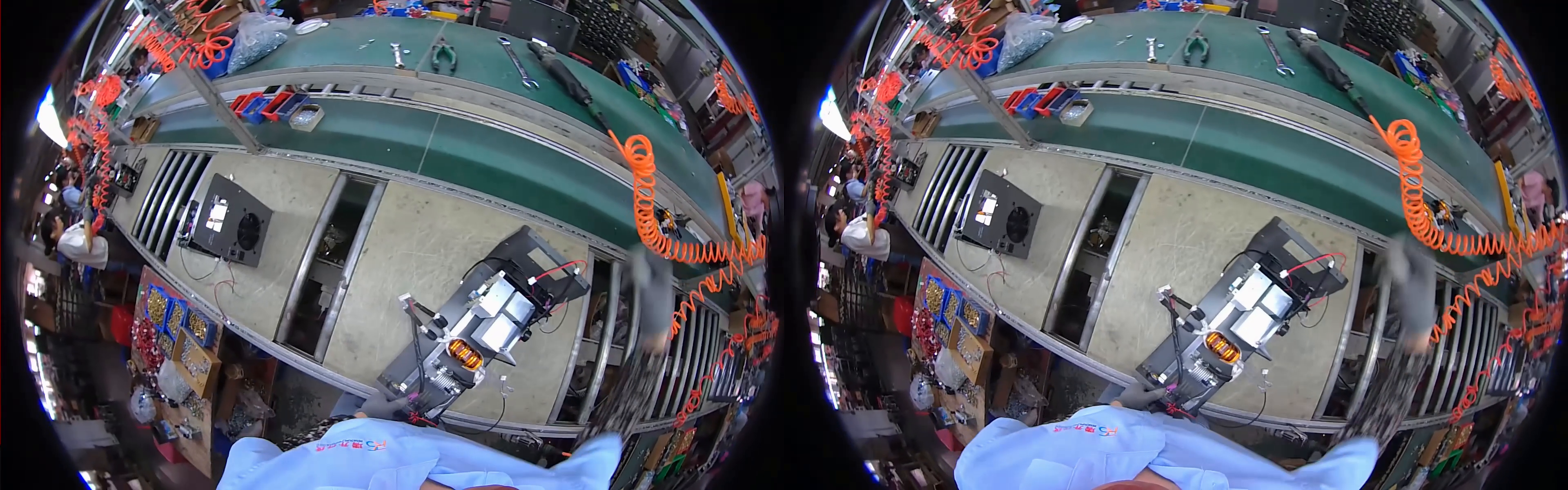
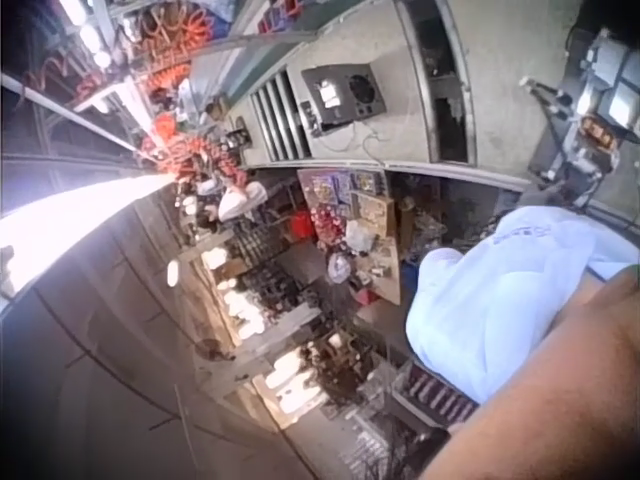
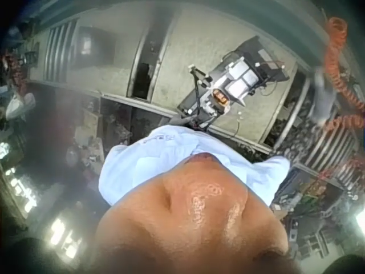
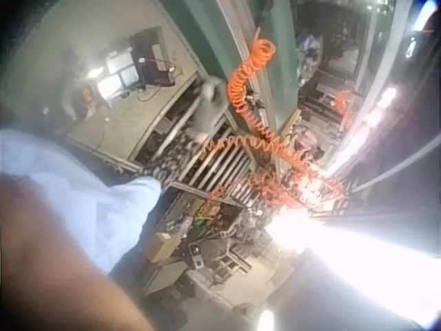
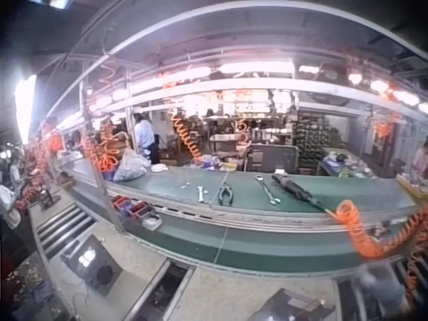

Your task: The person assembles complex electronic components by wiring, fastening parts, and organizing materials on a factory workbench. The person uses an electric screwdriver and tweezers to secure fasteners and manipulate the wiring harness and electronic components within a metal chassis, with additional parts stored in plastic bins.

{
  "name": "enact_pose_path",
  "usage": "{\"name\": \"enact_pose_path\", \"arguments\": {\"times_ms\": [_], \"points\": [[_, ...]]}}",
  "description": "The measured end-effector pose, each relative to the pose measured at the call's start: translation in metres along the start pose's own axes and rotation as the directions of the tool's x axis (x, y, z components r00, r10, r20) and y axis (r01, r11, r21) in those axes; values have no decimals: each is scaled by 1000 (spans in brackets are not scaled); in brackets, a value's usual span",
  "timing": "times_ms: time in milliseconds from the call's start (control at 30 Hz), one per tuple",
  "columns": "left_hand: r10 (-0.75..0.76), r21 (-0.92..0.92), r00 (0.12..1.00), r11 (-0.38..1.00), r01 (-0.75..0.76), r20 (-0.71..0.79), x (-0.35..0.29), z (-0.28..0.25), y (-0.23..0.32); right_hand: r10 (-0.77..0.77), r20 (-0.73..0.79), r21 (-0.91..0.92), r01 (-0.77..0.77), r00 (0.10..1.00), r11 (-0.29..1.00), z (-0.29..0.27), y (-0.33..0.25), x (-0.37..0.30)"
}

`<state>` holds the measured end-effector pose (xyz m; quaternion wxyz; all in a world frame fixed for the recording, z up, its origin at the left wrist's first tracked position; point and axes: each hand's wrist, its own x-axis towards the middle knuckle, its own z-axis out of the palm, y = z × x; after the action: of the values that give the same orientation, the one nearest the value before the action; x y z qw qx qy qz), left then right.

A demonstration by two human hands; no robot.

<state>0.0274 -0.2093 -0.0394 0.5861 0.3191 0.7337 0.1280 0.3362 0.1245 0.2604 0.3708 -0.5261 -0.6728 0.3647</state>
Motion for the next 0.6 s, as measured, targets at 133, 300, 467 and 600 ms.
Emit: {"name": "enact_pose_path", "arguments": {"times_ms": [133, 300, 467, 600], "points": [[-73, -43, 984, 997, 67, -161, -1, 24, 2, -528, -188, -326, 455, 828, 829, 25, -12, 187], [-61, 99, 934, 990, 102, -353, -1, 31, 9, -277, -261, -823, -63, 925, 565, 79, -3, 333], [-169, 196, 911, 947, 256, -376, 14, -39, 60, -487, 415, -271, 616, 768, 740, 145, 111, 285], [-42, 321, 935, 933, 162, -352, 56, -93, 96, -271, 337, -158, 338, 902, 928, 128, 47, 146]]}}
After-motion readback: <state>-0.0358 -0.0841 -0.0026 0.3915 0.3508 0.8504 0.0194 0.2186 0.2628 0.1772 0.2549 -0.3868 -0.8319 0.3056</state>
